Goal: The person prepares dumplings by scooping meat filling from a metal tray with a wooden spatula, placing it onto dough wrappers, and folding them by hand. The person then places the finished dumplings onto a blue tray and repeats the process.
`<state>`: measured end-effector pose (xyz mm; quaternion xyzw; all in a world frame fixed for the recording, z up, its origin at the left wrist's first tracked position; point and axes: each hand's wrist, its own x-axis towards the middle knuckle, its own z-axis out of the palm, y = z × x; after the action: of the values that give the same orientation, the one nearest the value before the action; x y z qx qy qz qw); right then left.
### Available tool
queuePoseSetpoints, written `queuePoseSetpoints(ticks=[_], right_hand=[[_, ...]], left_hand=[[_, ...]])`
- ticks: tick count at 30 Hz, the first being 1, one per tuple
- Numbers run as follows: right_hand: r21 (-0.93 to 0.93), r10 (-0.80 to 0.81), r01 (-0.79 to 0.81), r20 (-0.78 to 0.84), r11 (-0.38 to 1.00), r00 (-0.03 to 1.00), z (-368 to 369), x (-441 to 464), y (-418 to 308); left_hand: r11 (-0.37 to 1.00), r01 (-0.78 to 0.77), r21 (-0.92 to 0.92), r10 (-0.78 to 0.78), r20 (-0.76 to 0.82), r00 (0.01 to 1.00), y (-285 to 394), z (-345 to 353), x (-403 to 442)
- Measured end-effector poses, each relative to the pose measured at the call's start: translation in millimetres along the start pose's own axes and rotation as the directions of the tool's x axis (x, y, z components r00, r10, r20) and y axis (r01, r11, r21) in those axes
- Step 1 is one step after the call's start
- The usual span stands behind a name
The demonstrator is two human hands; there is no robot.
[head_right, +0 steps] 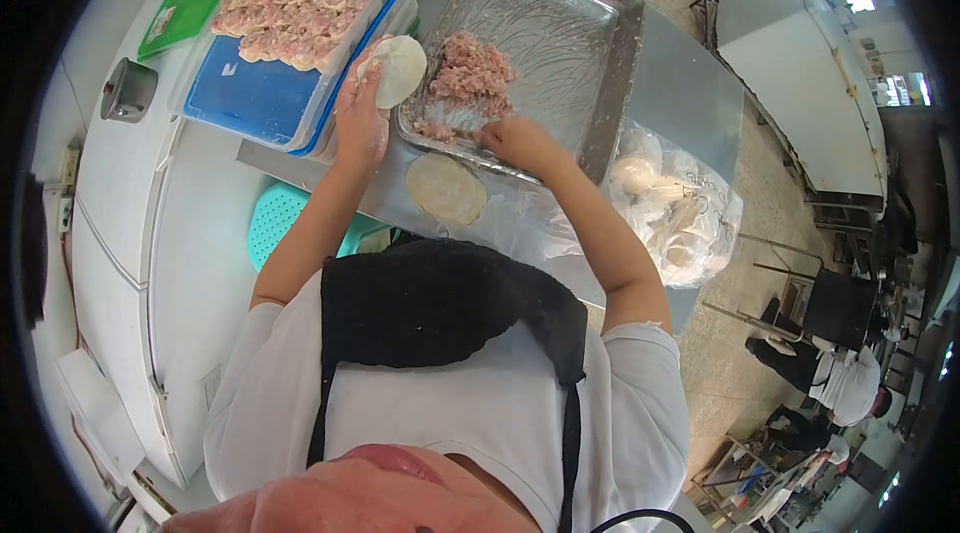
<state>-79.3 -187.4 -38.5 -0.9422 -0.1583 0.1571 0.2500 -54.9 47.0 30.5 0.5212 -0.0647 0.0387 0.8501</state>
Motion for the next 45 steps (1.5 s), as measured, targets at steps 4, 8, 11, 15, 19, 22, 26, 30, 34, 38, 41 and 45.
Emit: queuePoseSetpoints(ticks=[4,8,11,15,19,22,26,30,34,38,41,45], right_hand=[[0.316,-0.040,-0.001,0.124,0.949,0.991,-20.0,-17.6,17.0],[0.260,0.134,-0.197,0.241,0.945,0.961,-54.3,-39.5,17.1],[-0.216,0.111,-0.086,0.105,0.973,0.988,-39.3,-38.4,-0.4],[-0.141,0.070,-0.064,0.042,0.988,0.997,-38.5,-36.7,-32.7],[-0.246,0.030,-0.068,-0.157,0.967,0.987,-38.5,-3.7,-19.0],[-0.310,-0.103,-0.008,-0.342,0.951,0.934,-23.2,15.9,-4.4],[-0.294,-0.061,0.009,-0.169,0.956,0.984,-7.5,7.1,4.0],[0.068,0.006,-0.007,0.005,0.998,1.000,-9.3,-23.8,2.1],[0.409,0.161,-0.250,0.239,0.878,0.957,-46.4,-47.8,-19.3],[0.579,0.238,-0.250,0.098,0.776,0.966,-65.8,-62.1,-51.9],[0.614,0.267,-0.046,-0.274,0.788,0.924,-47.7,-53.5,-68.3],[0.066,0.021,0.008,-0.430,0.998,0.902,-51.5,-66.1,-58.5]], left_hand=[[0.994,-0.012,0.107,0.015,-0.027,1.000,-12.8,-4.4,-2.3],[0.999,0.013,0.046,-0.009,-0.082,0.997,-19.6,-0.6,-4.6],[0.999,0.024,0.046,-0.019,-0.094,0.995,-25.8,-2.6,-1.5],[1.000,-0.005,0.025,0.008,-0.134,0.991,-29.1,-5.2,3.2],[1.000,-0.010,-0.002,0.010,-0.068,0.998,-24.0,-9.9,9.9],[0.996,-0.047,0.082,0.047,-0.002,0.999,-23.4,-14.5,12.8],[0.992,-0.038,0.124,0.033,0.039,0.999,-22.6,-22.6,7.8],[0.989,-0.020,0.150,0.014,0.047,0.999,-24.4,-28.9,1.2],[0.994,0.041,0.100,-0.044,0.028,0.999,-31.9,-25.7,0.7],[0.816,0.393,-0.424,-0.391,0.096,0.915,-16.8,17.0,-3.0],[0.623,0.485,-0.614,-0.466,0.206,0.860,-19.6,34.6,5.3],[0.471,0.560,-0.682,-0.520,0.297,0.801,-40.4,24.9,18.1]])
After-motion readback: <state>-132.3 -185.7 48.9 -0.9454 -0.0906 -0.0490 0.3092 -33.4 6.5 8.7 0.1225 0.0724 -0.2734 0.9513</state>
